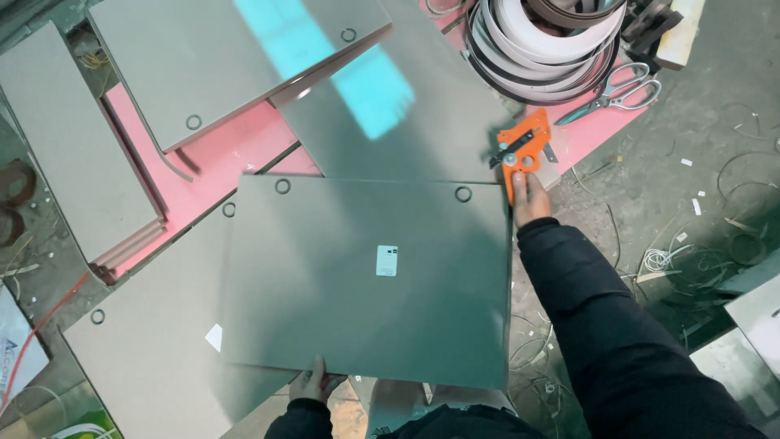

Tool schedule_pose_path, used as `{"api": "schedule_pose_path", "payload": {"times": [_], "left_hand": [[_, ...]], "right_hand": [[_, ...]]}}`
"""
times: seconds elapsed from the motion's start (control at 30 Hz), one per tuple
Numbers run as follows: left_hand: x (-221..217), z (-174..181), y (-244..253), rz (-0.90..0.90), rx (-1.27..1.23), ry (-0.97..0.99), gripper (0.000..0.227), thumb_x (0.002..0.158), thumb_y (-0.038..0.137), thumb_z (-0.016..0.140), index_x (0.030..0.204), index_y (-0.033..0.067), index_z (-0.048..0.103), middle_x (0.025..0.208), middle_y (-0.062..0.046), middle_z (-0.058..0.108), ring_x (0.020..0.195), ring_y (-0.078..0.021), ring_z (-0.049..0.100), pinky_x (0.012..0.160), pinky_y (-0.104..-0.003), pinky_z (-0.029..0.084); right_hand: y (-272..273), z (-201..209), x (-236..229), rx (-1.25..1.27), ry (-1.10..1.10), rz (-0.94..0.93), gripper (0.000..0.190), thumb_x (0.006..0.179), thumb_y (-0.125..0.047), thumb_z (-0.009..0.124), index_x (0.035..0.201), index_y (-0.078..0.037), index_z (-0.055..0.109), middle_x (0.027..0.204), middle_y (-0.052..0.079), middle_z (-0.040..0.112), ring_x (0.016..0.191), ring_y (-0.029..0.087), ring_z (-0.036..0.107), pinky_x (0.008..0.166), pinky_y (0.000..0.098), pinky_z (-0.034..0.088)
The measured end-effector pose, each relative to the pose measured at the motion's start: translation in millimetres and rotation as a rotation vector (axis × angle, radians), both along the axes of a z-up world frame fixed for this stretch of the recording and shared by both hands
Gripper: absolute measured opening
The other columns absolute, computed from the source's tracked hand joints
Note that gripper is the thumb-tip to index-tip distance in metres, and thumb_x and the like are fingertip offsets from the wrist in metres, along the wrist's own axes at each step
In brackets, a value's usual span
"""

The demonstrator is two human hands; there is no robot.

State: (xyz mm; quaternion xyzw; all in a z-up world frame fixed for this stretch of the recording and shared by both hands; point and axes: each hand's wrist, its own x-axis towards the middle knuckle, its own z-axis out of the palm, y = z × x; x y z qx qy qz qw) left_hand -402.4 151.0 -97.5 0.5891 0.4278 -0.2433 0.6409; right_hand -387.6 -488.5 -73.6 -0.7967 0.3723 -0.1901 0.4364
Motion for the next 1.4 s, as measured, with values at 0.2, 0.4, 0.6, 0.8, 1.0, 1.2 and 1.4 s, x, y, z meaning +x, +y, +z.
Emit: {"api": "schedule_pose_path", "payload": {"times": [0.2, 0.4, 0.6, 0.8, 1.0, 1.2, 1.4], "left_hand": [[24.5, 60.1, -59.9, -0.145, -0.094, 0.327, 0.061, 0.121, 0.024, 0.063, 0.171, -0.0084, 0.05, 0.159, -0.045, 0.069, 0.138, -0.0646, 0.071, 0.119, -0.07, 0.06], [28.1, -14.7, -36.3, -0.083, -0.121, 0.062, 0.049, 0.117, 0.011, 0.066, 0.14, -0.0283, 0.049, 0.144, -0.058, 0.064, 0.129, -0.0757, 0.068, 0.112, -0.084, 0.061], [66.6, 141.3, -98.0, -1.335, 0.311, 0.081, 0.053, 0.116, 0.041, 0.075, 0.091, -0.0009, 0.095, 0.078, -0.012, 0.091, 0.064, -0.0205, 0.084, 0.062, -0.034, 0.072], [149.8, 67.4, -267.0, -1.651, 0.337, -1.347, 0.073, 0.113, 0.06, 0.074, 0.165, 0.0094, 0.067, 0.154, -0.023, 0.077, 0.145, -0.0406, 0.071, 0.125, -0.052, 0.06], [162.6, 85.6, -411.3, -1.869, 0.655, -1.394, 0.094, 0.117, 0.075, 0.059, 0.188, 0.0222, 0.028, 0.197, -0.009, 0.021, 0.183, -0.0393, 0.01, 0.138, -0.086, 0.003], [167.6, 94.0, -420.1, -1.723, 0.738, -1.521, 0.084, 0.115, 0.071, 0.055, 0.183, 0.0239, 0.04, 0.184, -0.007, 0.045, 0.177, -0.0374, 0.028, 0.133, -0.088, 0.018], [183.3, 80.6, -421.8, -1.717, 0.809, -1.555, 0.088, 0.109, 0.073, 0.058, 0.183, 0.0263, 0.044, 0.185, -0.003, 0.046, 0.178, -0.0361, 0.028, 0.135, -0.088, 0.015]], "right_hand": [[-9.2, 21.9, -57.1, 0.001, -0.017, -0.074, 0.06, 0.128, -0.053, 0.046, 0.154, -0.004, 0.068, 0.145, 0.022, 0.077, 0.134, 0.041, 0.071, 0.114, 0.0487, 0.053], [-6.4, -0.3, -92.3, -0.15, -0.073, -0.072, 0.047, 0.129, -0.046, 0.049, 0.135, -0.005, 0.071, 0.129, 0.02, 0.073, 0.122, 0.04, 0.07, 0.104, 0.0501, 0.053], [19.0, 6.3, -95.5, 0.236, -0.167, -0.178, 0.062, 0.122, -0.061, 0.049, 0.154, -0.013, 0.072, 0.14, 0.006, 0.076, 0.13, 0.022, 0.068, 0.112, 0.038, 0.051], [9.8, -52.9, -118.0, 0.31, -0.349, -0.568, 0.052, 0.133, -0.055, 0.044, 0.119, -0.01, 0.064, 0.09, 0.015, 0.067, 0.059, 0.028, 0.063, 0.047, 0.041, 0.057], [18.5, -39.6, -101.1, 0.17, 0.03, -0.483, 0.073, 0.129, -0.07, 0.046, 0.153, -0.006, 0.071, 0.146, 0.034, 0.075, 0.144, 0.051, 0.068, 0.117, 0.0649, 0.058], [46.9, 0.2, -70.3, 0.173, -0.14, -0.569, 0.07, 0.133, -0.054, 0.046, 0.165, 0.006, 0.064, 0.162, 0.039, 0.065, 0.157, 0.053, 0.057, 0.133, 0.063, 0.046], [46.7, -28.4, -59.5, 0.101, -0.142, -0.658, 0.066, 0.133, -0.057, 0.044, 0.138, 0.002, 0.073, 0.135, 0.035, 0.074, 0.142, 0.05, 0.066, 0.119, 0.0593, 0.053]]}}
